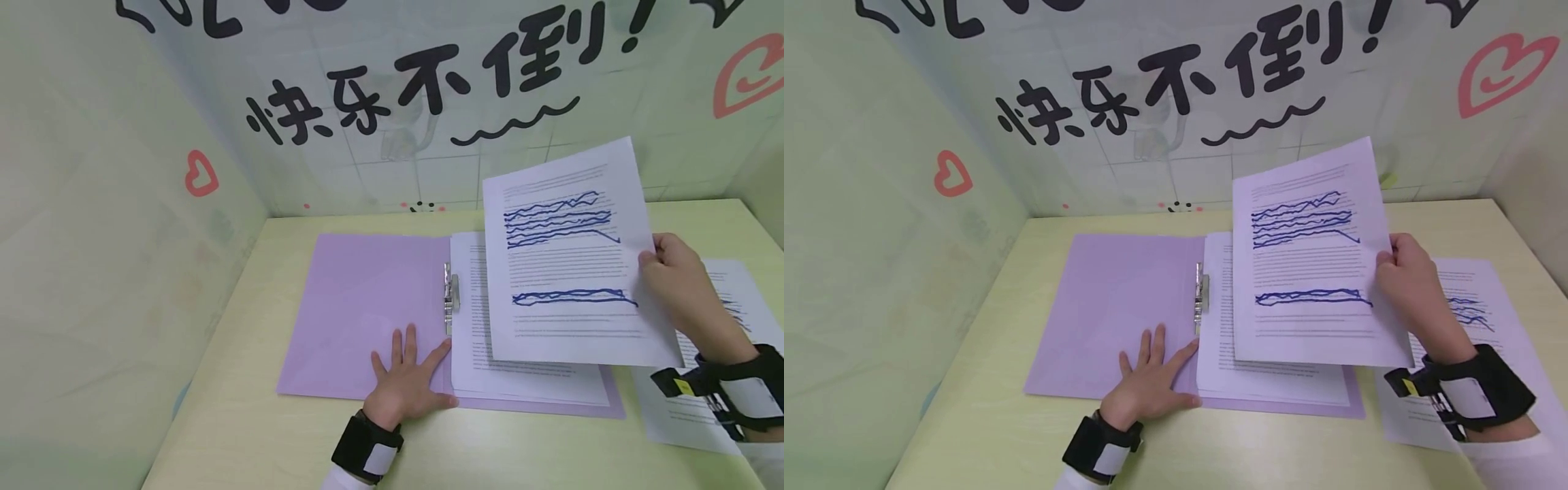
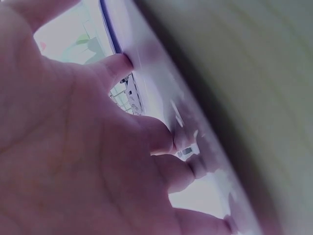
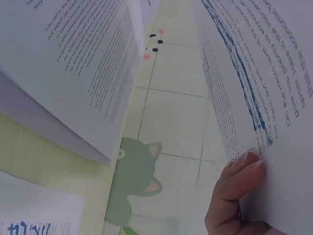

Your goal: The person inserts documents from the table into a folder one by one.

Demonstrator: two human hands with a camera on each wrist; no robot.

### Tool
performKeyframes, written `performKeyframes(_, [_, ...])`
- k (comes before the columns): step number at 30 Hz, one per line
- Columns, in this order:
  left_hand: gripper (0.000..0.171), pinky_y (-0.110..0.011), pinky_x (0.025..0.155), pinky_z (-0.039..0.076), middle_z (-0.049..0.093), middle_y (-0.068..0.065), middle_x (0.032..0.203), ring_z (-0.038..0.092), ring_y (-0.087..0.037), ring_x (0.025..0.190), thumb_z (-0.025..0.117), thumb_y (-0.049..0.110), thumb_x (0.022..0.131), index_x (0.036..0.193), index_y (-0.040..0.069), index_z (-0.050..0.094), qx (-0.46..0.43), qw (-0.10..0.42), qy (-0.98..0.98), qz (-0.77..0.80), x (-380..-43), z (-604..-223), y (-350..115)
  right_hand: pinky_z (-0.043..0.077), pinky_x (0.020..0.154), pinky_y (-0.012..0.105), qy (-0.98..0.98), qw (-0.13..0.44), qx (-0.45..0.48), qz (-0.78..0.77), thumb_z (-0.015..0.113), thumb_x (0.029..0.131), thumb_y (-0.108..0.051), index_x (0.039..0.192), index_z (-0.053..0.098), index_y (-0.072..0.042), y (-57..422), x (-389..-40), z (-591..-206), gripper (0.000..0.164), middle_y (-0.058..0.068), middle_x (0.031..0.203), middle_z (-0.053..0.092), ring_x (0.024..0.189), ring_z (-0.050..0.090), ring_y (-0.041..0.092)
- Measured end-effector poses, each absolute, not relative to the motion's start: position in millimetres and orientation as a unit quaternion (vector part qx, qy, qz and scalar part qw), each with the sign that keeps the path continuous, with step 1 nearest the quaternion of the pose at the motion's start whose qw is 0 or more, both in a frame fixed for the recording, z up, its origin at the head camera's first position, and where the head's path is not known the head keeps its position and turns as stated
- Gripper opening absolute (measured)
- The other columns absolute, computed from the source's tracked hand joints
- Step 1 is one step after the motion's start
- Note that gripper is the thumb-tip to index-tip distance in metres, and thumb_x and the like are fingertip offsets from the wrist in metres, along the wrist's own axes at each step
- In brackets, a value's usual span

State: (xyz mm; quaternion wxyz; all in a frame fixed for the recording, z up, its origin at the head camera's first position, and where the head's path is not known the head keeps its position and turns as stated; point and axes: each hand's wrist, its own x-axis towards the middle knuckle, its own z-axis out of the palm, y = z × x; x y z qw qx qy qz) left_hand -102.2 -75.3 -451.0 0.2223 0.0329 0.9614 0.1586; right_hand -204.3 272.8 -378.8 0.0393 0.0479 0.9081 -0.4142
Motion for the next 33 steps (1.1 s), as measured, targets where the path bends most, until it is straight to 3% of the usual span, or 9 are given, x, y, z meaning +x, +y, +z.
performKeyframes(15, [0.086, -0.077, 0.111, 0.003, 0.001, -0.018, 0.167, -0.002, -0.042, 0.154, 0.075, 0.054, 0.078, 0.152, 0.040, 0.033, 0.035, 0.218, 0.962, 0.161, -102.2, -453.5, -75.4, 0.043, 0.092, 0.065, 0.906, 0.058, 0.004, -0.418, 0.029, 0.105, -0.013, 0.144, 0.026, 0.017, 232.4, -205.6, -397.6, 0.049, 0.040, 0.133, 0.043, 0.108, 0.048, 0.049])
performKeyframes(22, [0.086, -0.077, 0.111, 0.003, 0.001, -0.018, 0.167, -0.002, -0.042, 0.154, 0.075, 0.054, 0.078, 0.152, 0.040, 0.033, 0.036, 0.219, 0.962, 0.160, -101.6, -452.9, -75.6, 0.043, 0.088, 0.057, 0.914, 0.080, -0.011, -0.398, 0.033, 0.104, -0.011, 0.139, 0.032, 0.017, 224.6, -203.1, -410.8, 0.045, 0.039, 0.130, 0.045, 0.108, 0.048, 0.047])
performKeyframes(33, [0.087, -0.077, 0.112, 0.004, 0.001, -0.017, 0.167, -0.002, -0.043, 0.154, 0.076, 0.053, 0.078, 0.152, 0.040, 0.033, 0.034, 0.218, 0.962, 0.159, -100.9, -451.9, -76.3, 0.050, 0.074, 0.038, 0.919, 0.121, -0.027, -0.375, 0.036, 0.103, -0.012, 0.138, 0.033, 0.017, 223.4, -201.0, -419.4, 0.045, 0.037, 0.124, 0.050, 0.098, 0.058, 0.042])
